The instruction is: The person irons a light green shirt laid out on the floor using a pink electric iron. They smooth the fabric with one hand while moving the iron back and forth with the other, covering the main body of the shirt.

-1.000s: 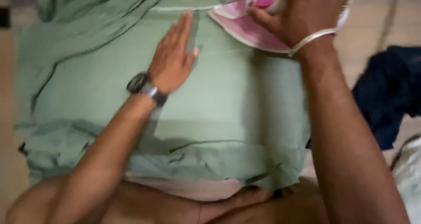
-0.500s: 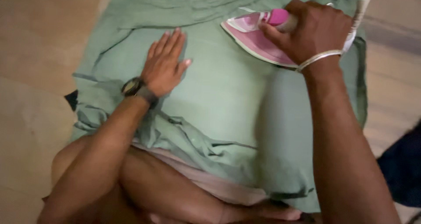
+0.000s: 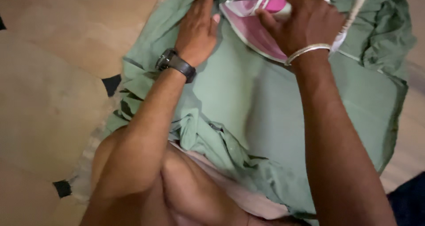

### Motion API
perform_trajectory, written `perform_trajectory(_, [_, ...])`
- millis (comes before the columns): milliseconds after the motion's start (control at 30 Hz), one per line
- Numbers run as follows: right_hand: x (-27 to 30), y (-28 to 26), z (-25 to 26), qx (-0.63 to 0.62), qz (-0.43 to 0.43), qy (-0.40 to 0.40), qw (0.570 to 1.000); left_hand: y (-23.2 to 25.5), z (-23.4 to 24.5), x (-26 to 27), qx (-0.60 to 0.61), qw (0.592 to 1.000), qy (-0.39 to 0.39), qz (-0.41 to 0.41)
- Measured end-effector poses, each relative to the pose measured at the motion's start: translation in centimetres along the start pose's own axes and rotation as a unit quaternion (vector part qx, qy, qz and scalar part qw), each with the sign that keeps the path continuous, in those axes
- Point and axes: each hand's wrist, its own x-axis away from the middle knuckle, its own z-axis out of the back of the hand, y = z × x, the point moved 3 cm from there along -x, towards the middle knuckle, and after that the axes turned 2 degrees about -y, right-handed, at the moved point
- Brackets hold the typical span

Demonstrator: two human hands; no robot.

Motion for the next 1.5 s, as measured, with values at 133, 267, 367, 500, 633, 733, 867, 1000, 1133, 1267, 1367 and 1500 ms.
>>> perform_trajectory(133, [-0.3,-1.9,-0.5,-0.026,0.036,0.022,0.999,1.7,0.6,-0.5,0.049,0.998,0.013,0.023])
perform_trajectory(267, [0.2,-4.5,-0.8,-0.088,-0.052,-0.027,0.994,3.9,2.0,-0.2,0.055,0.997,-0.041,0.039])
perform_trajectory(367, [0.4,-6.2,-0.7,-0.164,-0.106,-0.062,0.979,6.6,2.9,0.7,0.033,0.999,-0.039,-0.018])
perform_trajectory(500, [1.7,-5.7,-0.2,-0.157,-0.125,-0.021,0.979,11.1,4.0,3.4,0.070,0.995,-0.039,-0.060])
perform_trajectory(633, [5.1,-0.7,-0.4,-0.144,-0.217,-0.042,0.964,16.8,1.9,6.3,0.074,0.985,-0.135,-0.080])
perform_trajectory(733, [8.7,4.4,-0.2,-0.088,-0.258,-0.010,0.962,19.7,-1.6,7.9,0.031,0.965,-0.234,-0.112])
perform_trajectory(867, [16.1,13.1,1.1,-0.019,-0.335,-0.059,0.940,23.1,-6.2,11.0,-0.036,0.935,-0.303,-0.179])
perform_trajectory(1000, [23.9,20.6,3.3,0.030,-0.430,-0.062,0.900,24.1,-8.8,13.7,-0.111,0.918,-0.294,-0.240])
perform_trajectory(1133, [29.2,23.7,5.2,0.064,-0.437,-0.086,0.893,23.1,-9.9,15.0,-0.146,0.914,-0.292,-0.240])
perform_trajectory(1267, [31.0,23.0,5.7,0.041,-0.446,-0.077,0.891,22.7,-9.5,15.2,-0.126,0.917,-0.286,-0.246])
perform_trajectory(1367, [32.4,22.1,6.6,0.006,-0.439,-0.099,0.893,22.1,-7.4,14.8,-0.148,0.899,-0.331,-0.246])
perform_trajectory(1500, [34.1,20.1,8.4,-0.043,-0.414,-0.167,0.894,22.6,-1.0,13.8,-0.134,0.900,-0.345,-0.230])
